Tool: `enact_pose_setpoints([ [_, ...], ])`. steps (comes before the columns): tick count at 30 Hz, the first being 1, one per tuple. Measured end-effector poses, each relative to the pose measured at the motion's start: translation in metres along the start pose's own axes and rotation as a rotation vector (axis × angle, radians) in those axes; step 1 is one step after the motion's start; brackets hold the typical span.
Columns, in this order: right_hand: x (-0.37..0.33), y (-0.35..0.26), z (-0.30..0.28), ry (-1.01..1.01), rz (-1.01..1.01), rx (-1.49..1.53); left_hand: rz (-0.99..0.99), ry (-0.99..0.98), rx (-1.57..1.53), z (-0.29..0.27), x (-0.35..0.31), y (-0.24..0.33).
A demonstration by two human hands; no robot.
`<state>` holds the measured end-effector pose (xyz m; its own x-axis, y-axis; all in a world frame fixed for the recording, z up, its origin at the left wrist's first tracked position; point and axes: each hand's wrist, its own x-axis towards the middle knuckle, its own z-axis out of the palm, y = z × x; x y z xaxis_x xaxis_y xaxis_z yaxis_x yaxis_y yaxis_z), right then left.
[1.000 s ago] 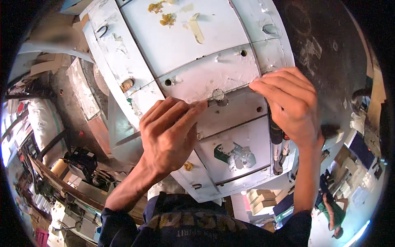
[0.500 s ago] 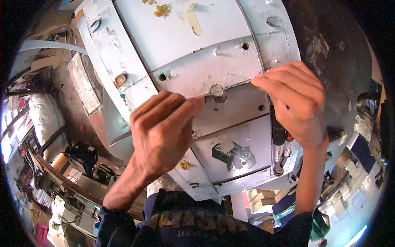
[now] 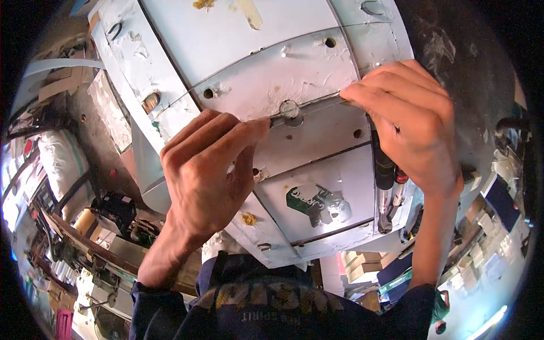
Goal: The person shapes and cuts metal strips using benchtop manual machines and installs the strips into slots on a die board by hand and with pliers.
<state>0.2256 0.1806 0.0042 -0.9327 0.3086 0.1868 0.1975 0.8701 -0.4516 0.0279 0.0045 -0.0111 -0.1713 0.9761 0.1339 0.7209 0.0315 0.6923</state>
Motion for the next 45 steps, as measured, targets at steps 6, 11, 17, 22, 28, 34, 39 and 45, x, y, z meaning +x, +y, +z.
enact_pose_setpoints([
  [6, 0.003, 0.001, 0.002, -0.006, -0.023, 0.007, -0.038, -0.007, 0.019, 0.001, -0.003, 0.0],
  [11, 0.006, 0.0, 0.001, -0.062, -0.054, 0.015, -0.219, -0.095, -0.034, -0.013, -0.005, 0.008],
  [17, 0.011, -0.008, -0.01, -0.175, 0.046, -0.084, -0.118, -0.027, -0.067, -0.009, -0.011, -0.002],
  [22, 0.004, -0.003, -0.005, -0.123, -0.008, -0.078, -0.15, -0.051, 0.004, -0.012, -0.013, 0.003],
  [28, 0.004, -0.002, -0.002, -0.104, -0.004, -0.083, -0.167, -0.105, -0.025, -0.015, -0.006, 0.002],
  [34, 0.008, -0.003, -0.006, -0.125, 0.003, -0.053, -0.124, -0.111, -0.013, -0.017, -0.002, 0.001],
  [39, 0.009, -0.004, -0.006, -0.091, -0.012, -0.061, -0.041, -0.084, -0.015, -0.017, -0.002, -0.004],
  [45, 0.009, -0.005, -0.006, -0.089, -0.019, -0.067, -0.069, -0.156, -0.03, -0.019, -0.002, -0.002],
])
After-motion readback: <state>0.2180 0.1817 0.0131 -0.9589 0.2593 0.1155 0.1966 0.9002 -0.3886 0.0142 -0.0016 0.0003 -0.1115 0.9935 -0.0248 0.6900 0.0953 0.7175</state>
